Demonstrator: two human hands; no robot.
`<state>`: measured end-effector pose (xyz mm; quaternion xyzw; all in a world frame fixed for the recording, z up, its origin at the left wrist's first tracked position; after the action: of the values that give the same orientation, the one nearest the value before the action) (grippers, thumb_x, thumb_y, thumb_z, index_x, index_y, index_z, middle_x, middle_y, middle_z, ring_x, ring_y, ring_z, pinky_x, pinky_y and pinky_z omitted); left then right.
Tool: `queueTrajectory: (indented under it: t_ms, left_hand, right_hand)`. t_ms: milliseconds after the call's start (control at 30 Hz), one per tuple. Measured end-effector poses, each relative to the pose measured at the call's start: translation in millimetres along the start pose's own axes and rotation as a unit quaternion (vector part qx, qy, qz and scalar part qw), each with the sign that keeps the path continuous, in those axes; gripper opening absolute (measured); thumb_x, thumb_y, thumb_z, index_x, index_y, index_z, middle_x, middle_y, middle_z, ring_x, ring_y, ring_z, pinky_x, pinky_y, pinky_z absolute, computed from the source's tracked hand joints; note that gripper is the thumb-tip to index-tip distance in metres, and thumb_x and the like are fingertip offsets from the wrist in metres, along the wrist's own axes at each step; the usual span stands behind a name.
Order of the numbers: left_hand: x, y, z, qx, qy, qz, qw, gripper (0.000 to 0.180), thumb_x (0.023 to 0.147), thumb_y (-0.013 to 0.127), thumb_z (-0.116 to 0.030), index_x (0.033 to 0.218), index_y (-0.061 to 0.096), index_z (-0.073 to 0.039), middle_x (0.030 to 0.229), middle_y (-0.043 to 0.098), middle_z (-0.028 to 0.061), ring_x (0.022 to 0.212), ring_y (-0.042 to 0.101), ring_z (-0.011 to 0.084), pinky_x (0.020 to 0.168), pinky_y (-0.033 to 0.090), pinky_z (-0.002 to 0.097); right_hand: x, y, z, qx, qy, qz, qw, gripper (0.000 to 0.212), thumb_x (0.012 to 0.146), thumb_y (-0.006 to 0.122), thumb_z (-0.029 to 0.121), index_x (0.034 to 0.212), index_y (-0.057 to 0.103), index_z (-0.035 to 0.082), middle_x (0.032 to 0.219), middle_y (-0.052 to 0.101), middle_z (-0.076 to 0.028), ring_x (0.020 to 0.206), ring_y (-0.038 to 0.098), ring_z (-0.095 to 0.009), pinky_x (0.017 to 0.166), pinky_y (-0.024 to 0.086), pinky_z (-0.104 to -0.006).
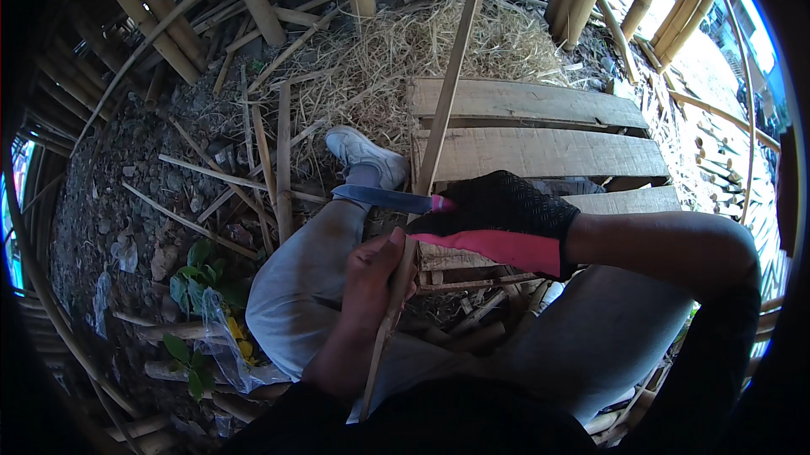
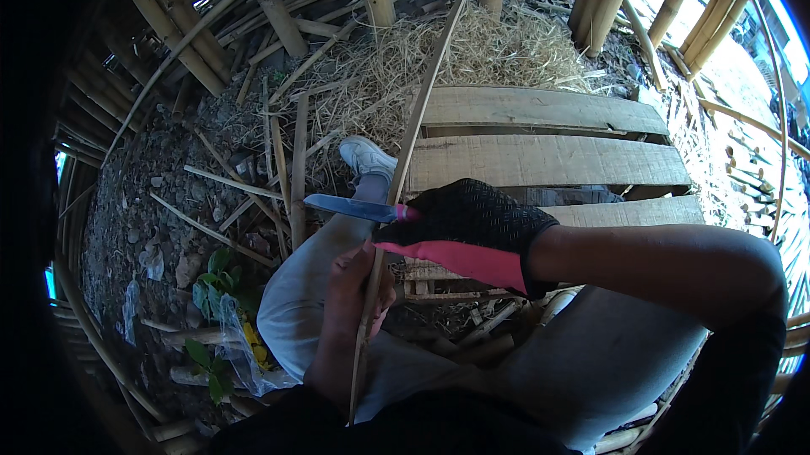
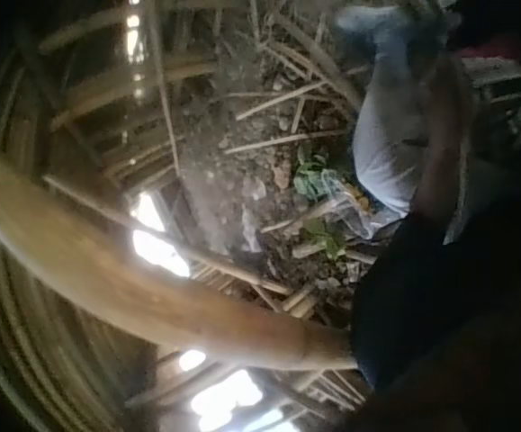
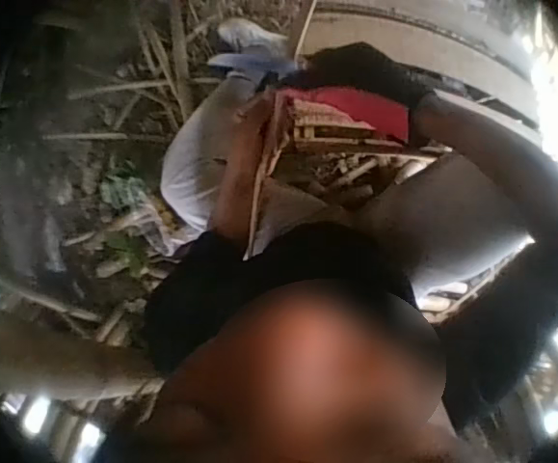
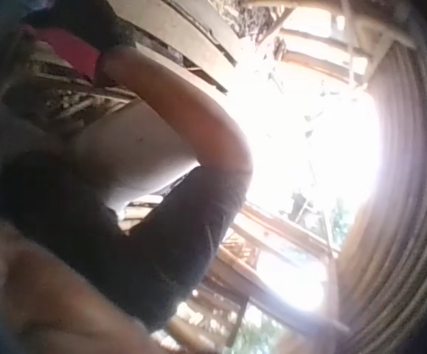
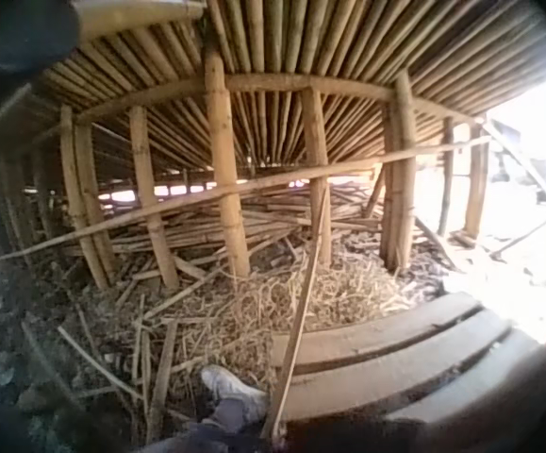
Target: The person sits on the ground and uses a knife to shave and smooth a long bamboo stick. They repeatedly scrape along the stick's length, rotating it to work different sides and remove thin shavings.
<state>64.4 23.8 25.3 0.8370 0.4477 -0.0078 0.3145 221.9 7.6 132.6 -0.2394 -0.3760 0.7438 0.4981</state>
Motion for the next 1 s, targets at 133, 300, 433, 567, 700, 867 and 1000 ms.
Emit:
queueTrajectory:
  t_ms: [133,300,433,567,700,867,1000]
  left_hand:
    - [2.0,1.8,2.9,0.01,-0.012,0.018,1.0,0.037,0.103,0.055,-0.039,0.091,0.064,-0.006,0.061,0.056,0.0019,0.046,0.052,0.0087,0.044,0.041,0.0232]
    - [2.6,14.3,3.4,0.006,-0.059,-0.005,0.998,0.033,0.104,0.051,-0.038,0.089,0.055,-0.009,0.054,0.051,0.0042,0.035,0.045,0.0105,0.035,0.035,0.0241]
    - [1.0,17.7,3.1,0.024,-0.091,0.07,0.993,0.033,0.104,0.054,-0.034,0.119,0.06,-0.005,0.074,0.061,0.0027,0.056,0.055,0.0071,0.048,0.044,0.022]
    - [-9.6,28.8,-24.0,0.208,0.127,0.04,0.969,0.042,0.092,0.07,-0.015,0.13,0.055,-0.005,0.09,0.062,0.0056,0.073,0.061,0.0119,0.057,0.051,0.0242]
    - [-9.2,38.2,-37.2,0.407,0.294,0.054,0.863,0.057,0.08,0.077,-0.007,0.132,0.055,-0.006,0.1,0.064,0.0088,0.083,0.064,0.0163,0.063,0.055,0.0277]
    - [-3.9,28.2,-27.7,0.438,0.226,0.068,0.867,0.049,0.08,0.079,-0.01,0.126,0.061,-0.005,0.097,0.067,0.0098,0.076,0.063,0.0135,0.063,0.053,0.0269]
    - [0.9,22.7,-22.2,0.449,0.204,-0.017,0.87,0.026,0.085,0.077,-0.009,0.108,0.069,-0.001,0.079,0.069,0.0072,0.063,0.061,0.01,0.058,0.05,0.0238]
  right_hand:
    - [-2.7,0.8,-6.0,-0.084,-0.045,-0.051,0.994,0.027,0.093,0.066,0.034,0.111,0.071,0.014,0.085,0.068,-0.012,0.084,0.069,-0.031,0.073,0.054,-0.0398]
    - [0.4,-18.0,4.5,-0.139,0.066,0.038,0.987,0.034,0.097,0.057,0.041,0.109,0.072,0.013,0.094,0.07,-0.016,0.092,0.068,-0.035,0.081,0.054,-0.0431]
    - [-0.6,-22.1,-9.3,-0.035,0.092,0.072,0.993,0.032,0.094,0.066,0.041,0.094,0.067,0.008,0.076,0.065,-0.011,0.071,0.065,-0.027,0.068,0.052,-0.0375]
    - [-3.3,-27.9,-2.8,0.088,0.21,0.09,0.969,0.034,0.097,0.062,0.04,0.099,0.067,0.006,0.072,0.062,-0.01,0.065,0.062,-0.02,0.064,0.05,-0.0352]
    - [-9.7,-16.4,-7.9,0.188,0.292,0.1,0.932,0.037,0.099,0.059,0.04,0.102,0.067,0.005,0.07,0.059,-0.007,0.059,0.057,-0.014,0.057,0.048,-0.0322]
    - [-10.3,6.9,-11.5,0.299,0.323,0.098,0.892,0.039,0.1,0.058,0.041,0.099,0.07,0.004,0.067,0.059,-0.004,0.056,0.055,-0.01,0.052,0.046,-0.0305]
    - [-7.8,8.2,-8.6,0.328,0.315,0.083,0.887,0.041,0.1,0.057,0.041,0.099,0.071,0.003,0.065,0.06,-0.003,0.055,0.056,-0.009,0.053,0.047,-0.0298]
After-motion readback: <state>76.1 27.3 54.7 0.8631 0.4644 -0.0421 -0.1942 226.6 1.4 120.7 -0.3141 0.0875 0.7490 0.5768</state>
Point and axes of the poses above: each hand's wrist, its own x-axis towards the middle knuckle, its own y-axis out of the palm, z = x × y, the point moved 6 cm from there along x, towards the middle knuckle
